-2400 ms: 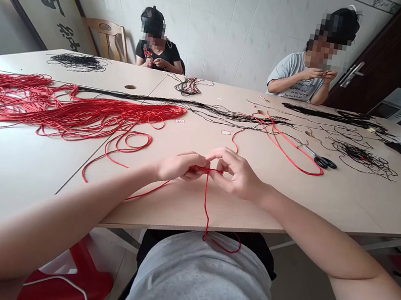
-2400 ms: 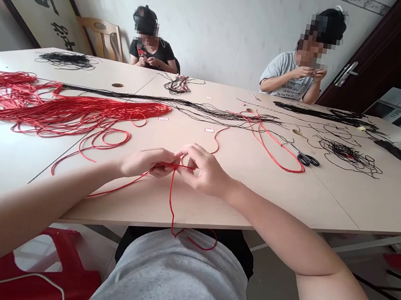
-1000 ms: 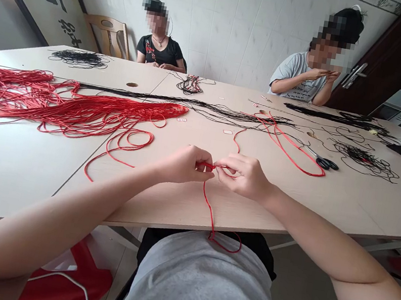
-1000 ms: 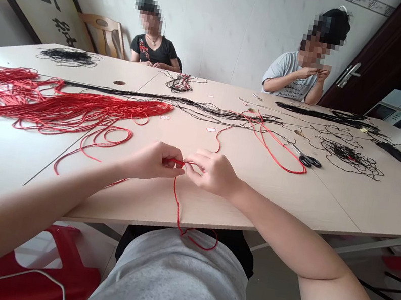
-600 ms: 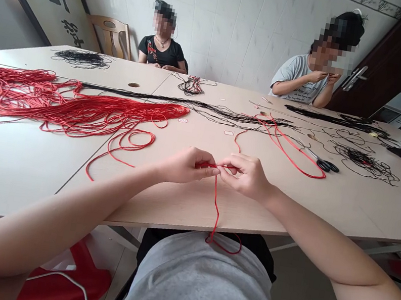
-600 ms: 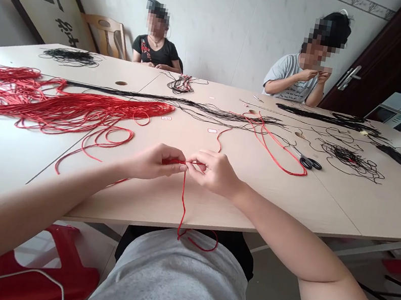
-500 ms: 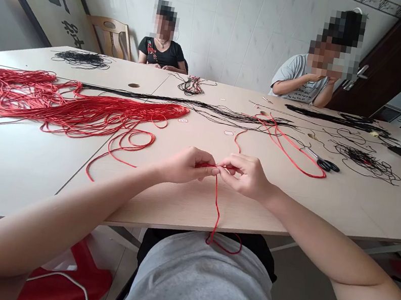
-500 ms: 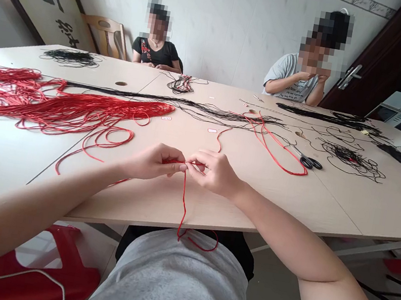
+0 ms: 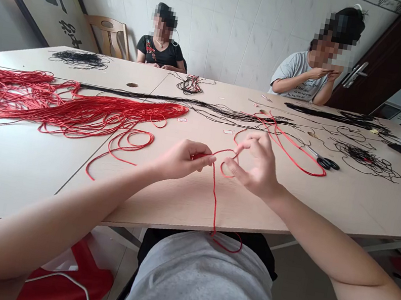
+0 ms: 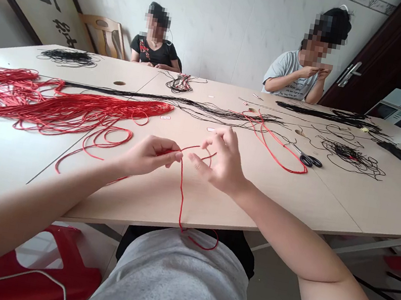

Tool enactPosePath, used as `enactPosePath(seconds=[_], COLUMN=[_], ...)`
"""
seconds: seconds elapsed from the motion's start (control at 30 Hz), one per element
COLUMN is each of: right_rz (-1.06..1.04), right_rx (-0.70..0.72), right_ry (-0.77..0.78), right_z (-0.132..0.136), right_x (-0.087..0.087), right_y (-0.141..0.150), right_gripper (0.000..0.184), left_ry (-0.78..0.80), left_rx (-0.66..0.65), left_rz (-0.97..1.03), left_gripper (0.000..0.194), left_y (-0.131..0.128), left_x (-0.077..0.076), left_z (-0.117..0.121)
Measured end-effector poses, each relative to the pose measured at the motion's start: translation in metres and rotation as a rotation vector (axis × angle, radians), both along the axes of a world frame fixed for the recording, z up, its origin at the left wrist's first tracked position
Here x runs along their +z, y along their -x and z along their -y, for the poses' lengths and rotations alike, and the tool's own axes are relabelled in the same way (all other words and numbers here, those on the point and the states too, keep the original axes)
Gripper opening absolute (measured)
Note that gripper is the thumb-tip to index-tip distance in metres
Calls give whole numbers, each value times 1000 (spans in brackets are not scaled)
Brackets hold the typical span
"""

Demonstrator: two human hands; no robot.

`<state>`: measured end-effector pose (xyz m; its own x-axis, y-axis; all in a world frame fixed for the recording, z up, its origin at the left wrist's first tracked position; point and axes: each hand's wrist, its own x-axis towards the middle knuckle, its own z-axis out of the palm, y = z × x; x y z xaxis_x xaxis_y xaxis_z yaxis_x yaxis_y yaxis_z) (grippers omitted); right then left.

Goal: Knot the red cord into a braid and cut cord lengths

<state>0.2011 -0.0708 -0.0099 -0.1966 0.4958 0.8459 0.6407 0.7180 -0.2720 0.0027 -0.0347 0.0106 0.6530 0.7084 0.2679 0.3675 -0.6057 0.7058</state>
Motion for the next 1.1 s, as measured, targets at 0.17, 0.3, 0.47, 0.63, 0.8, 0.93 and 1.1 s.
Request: enactPosePath(seconds=[0.17, 0.3, 0.47, 0.63, 0.8, 0.93, 1.1], right_rz=[281, 407, 513, 407, -30, -97, -47], right_rx=[48, 71, 89, 122, 331, 367, 296], right_ry=[307, 374, 253, 113, 337, 685, 713], right_z=[8, 4, -5, -3, 3, 4, 5], right_x=[-13, -21, -17, -6, -4, -10, -7], right_y=[13, 18, 2, -5, 6, 13, 12], right_gripper=[26, 22, 24, 27, 24, 16, 27], left_ry=[75, 94, 137, 137, 91, 13, -113], left_rx=[26, -11, 56, 8, -122, -133, -98], left_rz=[47, 51, 49, 26, -84, -86, -59], left_gripper=[34, 33, 32, 31, 32, 30, 24], left_y=[-3, -4, -2, -2, -3, -4, -5], left_x=[-3, -5, 0, 0, -4, -6, -5], left_z=[-1, -2, -2, -2, 1, 1, 1])
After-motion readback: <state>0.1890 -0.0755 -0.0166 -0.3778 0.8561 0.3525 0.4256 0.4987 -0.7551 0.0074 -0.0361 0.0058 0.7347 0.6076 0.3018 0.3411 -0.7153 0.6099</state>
